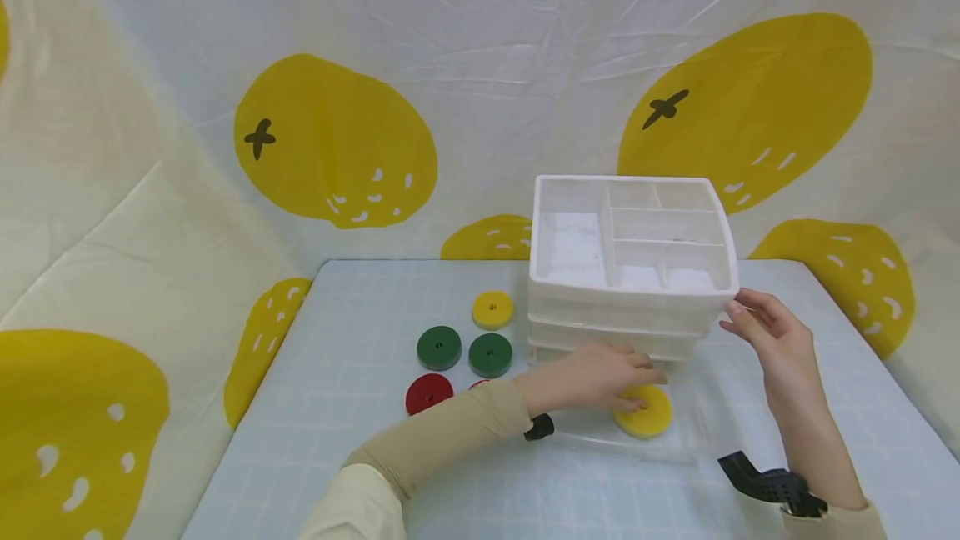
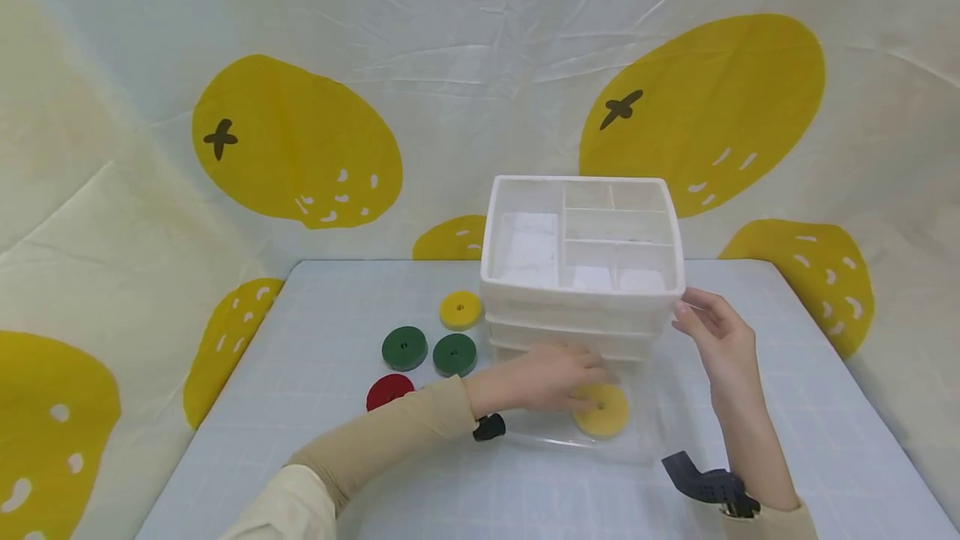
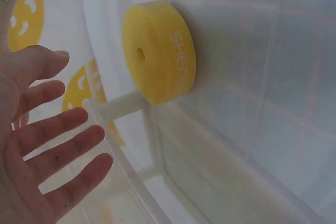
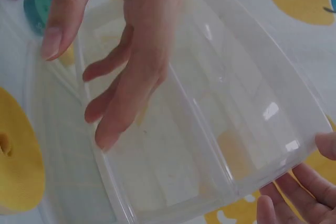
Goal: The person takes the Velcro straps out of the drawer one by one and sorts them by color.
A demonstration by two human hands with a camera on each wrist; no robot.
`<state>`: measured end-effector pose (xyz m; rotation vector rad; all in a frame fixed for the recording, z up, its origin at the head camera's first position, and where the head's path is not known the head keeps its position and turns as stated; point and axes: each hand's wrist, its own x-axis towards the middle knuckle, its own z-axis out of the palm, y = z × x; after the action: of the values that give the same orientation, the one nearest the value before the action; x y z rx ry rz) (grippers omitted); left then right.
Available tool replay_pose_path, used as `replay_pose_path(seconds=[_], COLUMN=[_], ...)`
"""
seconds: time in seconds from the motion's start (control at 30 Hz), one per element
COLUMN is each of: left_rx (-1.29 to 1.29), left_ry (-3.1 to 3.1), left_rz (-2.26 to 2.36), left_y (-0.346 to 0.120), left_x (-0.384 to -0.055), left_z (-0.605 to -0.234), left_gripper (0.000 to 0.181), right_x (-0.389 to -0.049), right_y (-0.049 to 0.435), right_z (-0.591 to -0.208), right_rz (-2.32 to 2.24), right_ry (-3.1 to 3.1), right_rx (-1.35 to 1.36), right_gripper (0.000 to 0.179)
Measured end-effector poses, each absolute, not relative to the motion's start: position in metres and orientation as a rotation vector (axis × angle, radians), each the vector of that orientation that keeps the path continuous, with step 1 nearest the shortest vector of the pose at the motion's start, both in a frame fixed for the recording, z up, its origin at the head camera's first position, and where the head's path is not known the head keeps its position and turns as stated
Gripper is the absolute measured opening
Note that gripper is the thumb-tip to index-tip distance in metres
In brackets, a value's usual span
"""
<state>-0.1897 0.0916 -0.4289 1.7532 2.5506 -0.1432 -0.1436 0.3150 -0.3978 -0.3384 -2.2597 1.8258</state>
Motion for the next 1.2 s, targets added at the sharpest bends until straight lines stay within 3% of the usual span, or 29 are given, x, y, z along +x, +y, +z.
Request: replay_pose_path(seconds=[0.33,0.73,1.2], left_rx=[1.877,1.726,1.724], left_ry=[2.287,2.228,2.243], left_rz=[-0.344,-0.402,-0.464], left_y=[0.115,0.121,0.123], left_x=[-0.194,-0.192,-0.185], left_z=[-0.442,-0.446,-0.446], left_gripper=[0.044,0.056,0.051], right_x=[-0.143,-0.144,-0.143], right_y=[0.315,0.314,0.315], right_z=[-0.399,-0.398,-0.398], right_rz=[1.864,1.833,1.789], right_ry=[-2.228,-2.241,-2.280], right_rx=[-0.302,-0.296,-0.326], right_gripper=[0.043,0.043,0.044])
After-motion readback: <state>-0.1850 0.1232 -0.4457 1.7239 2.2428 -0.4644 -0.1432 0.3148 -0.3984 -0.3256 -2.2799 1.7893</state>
